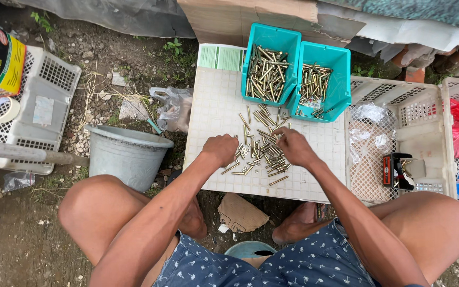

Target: The person sits on the ground and sorts brass bullet casings by hand. They pick up individual casings from a pile on a white tiled surface, inspect them, and place them into two teal plastic bins.

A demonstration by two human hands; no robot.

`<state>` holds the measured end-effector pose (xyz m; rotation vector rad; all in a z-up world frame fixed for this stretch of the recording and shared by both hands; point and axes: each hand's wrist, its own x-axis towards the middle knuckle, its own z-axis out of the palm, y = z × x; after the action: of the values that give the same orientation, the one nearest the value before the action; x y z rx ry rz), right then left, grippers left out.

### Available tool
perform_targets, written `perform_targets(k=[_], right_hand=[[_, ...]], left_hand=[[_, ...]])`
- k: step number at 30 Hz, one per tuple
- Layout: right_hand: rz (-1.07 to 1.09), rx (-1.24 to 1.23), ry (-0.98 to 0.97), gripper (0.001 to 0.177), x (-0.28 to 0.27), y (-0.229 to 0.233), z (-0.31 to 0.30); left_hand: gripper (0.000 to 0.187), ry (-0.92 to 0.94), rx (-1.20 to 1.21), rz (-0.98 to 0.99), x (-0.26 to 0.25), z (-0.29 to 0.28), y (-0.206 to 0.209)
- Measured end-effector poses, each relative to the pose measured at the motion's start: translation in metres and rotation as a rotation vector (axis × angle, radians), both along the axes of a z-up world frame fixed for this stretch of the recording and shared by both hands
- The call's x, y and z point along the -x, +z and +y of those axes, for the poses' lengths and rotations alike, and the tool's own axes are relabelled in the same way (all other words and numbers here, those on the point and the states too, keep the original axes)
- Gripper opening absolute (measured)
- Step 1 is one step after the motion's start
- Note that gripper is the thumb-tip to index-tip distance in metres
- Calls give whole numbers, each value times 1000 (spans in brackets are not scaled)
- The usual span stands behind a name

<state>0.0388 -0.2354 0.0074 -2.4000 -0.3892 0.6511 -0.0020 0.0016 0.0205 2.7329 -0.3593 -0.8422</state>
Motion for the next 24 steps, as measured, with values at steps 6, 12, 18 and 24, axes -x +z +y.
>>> perform_targets(k=[6,12,18,24], right_hand=[[240,-339,-212,22,-17,-9,-15],[267,-540,-230,18,-10,19,-4],[146,-497,-173,16,-5,69,5],[-53,-403,-157,16,12,147,-2]], left_hand=[[22,5,7,-48,1,2,5],[15,-39,44,-114,1,-7,2],[13,-33,22,-212,-24,-27,-9],[23,-55,61,-256,-45,-46,-12]])
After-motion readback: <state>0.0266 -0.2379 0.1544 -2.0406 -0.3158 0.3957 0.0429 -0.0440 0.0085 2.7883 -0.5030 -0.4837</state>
